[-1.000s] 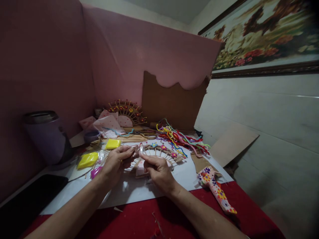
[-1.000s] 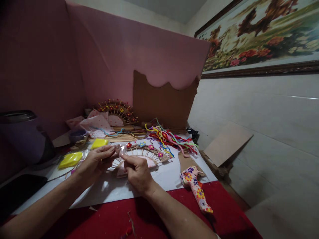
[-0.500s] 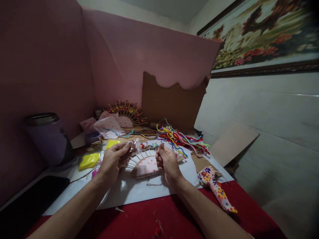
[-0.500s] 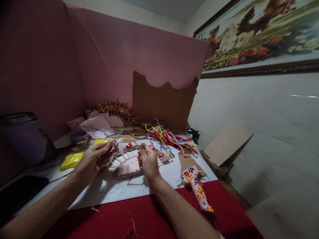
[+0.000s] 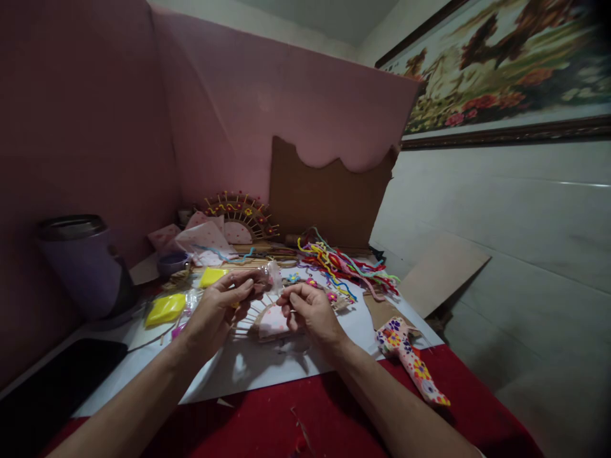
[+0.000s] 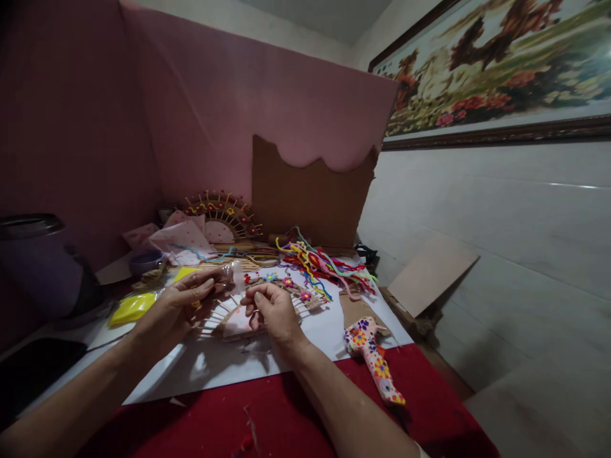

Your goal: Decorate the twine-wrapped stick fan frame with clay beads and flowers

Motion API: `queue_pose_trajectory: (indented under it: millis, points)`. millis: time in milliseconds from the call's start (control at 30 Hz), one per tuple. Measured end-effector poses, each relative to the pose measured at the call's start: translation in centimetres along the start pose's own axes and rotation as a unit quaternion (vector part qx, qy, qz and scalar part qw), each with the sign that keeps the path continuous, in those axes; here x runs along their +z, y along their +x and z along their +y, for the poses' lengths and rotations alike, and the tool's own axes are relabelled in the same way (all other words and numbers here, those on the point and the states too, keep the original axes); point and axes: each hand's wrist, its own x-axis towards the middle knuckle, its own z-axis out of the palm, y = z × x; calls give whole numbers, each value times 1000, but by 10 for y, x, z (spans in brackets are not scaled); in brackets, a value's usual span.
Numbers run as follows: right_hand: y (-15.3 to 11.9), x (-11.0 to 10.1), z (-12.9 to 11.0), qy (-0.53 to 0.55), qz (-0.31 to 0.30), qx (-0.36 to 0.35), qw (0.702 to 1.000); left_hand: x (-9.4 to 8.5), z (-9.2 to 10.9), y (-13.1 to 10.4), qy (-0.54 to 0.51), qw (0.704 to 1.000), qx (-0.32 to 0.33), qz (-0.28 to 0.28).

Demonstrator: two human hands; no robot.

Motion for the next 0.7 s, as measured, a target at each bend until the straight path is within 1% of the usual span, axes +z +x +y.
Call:
queue_pose_trajectory:
  millis: [67, 133, 200, 300, 333, 400, 467, 567, 633, 700]
  points:
    - [-1, 2, -1, 23, 1, 16, 1000, -1, -4, 1, 2, 1000, 10, -14]
    - [-2, 4, -2, 20, -2, 27, 999, -2, -8, 1, 5, 1000, 18, -19]
    - [-2, 5, -2, -24, 3, 7, 1000, -1, -10, 1, 16, 999, 17, -24]
    - [0, 3, -1, -89, 44, -53, 994, 1, -12, 0, 46, 998, 7, -43]
    - [0, 2, 0, -93, 56, -66, 992, 2, -12, 0, 53, 997, 6, -48]
    - [0, 0, 1, -79, 63, -73, 992, 3, -11, -1, 56, 997, 5, -52]
    - [-1, 1, 2, -73, 49, -74, 993, 4, -10, -2, 42, 998, 4, -53]
    - [-4, 3, 2, -95, 38, -86, 991, 5, -9, -3, 35, 998, 8, -51]
    - [-6, 4, 1, -98, 46, -94, 990, 5, -8, -3, 58, 997, 20, -48]
    - [-8, 3, 0, -79, 57, -103, 990, 3, -7, -3, 84, 995, 31, -42]
